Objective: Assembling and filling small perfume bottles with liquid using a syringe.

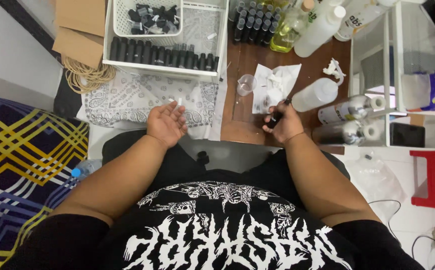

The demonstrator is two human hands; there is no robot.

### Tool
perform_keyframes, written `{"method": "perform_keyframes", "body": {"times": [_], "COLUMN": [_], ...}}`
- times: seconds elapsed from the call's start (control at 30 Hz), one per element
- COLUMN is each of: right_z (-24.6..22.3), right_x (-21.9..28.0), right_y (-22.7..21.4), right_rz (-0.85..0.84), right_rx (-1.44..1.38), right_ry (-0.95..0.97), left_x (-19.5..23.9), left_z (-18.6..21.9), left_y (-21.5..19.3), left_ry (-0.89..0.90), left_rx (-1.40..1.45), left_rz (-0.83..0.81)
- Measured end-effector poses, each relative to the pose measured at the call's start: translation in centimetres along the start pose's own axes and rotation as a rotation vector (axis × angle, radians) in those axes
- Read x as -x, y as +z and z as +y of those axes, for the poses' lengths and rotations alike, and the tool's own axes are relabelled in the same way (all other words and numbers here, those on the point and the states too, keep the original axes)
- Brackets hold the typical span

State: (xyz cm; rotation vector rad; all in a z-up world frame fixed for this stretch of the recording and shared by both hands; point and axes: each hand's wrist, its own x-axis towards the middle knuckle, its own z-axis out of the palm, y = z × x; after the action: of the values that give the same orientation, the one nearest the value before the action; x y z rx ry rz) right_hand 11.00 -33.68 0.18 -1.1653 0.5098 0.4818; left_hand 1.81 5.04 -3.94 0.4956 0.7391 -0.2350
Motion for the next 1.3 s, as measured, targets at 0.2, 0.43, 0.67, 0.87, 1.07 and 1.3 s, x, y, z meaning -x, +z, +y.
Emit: {"method": "perform_keyframes", "body": {"times": [0.2,0.43,0.67,0.87,1.07,1.3], "right_z": [1.6,1.8,2.8,4.1,1.9,1.6], "right_x": [-2.2,-3.9,-5.0,-5.3,-2.6,-2.5], "right_y": [0.4,0.1,-1.5,-1.8,2.1,2.6], "right_rz": [-0.150,-0.236,-0.162,-0.136,-0.216,-0.186], "right_rx": [0.126,0.147,0.067,0.471,0.730,0.792], "right_ry": [0.102,0.175,0.138,0.271,0.361,0.341], "left_x": [-0.7,0.6,4.0,-1.5,-5.9,-8.6], "left_z": [-0.1,0.7,5.4,12.9,19.1,22.1], "left_y": [1.0,3.7,9.4,10.1,12.8,13.2], "left_ry": [-0.032,0.221,0.626,0.801,0.931,0.718], "left_rx": [-0.014,-0.149,-0.959,-1.479,-1.617,-1.604], "left_rz": [-0.028,0.166,0.319,0.440,0.359,0.492]}}
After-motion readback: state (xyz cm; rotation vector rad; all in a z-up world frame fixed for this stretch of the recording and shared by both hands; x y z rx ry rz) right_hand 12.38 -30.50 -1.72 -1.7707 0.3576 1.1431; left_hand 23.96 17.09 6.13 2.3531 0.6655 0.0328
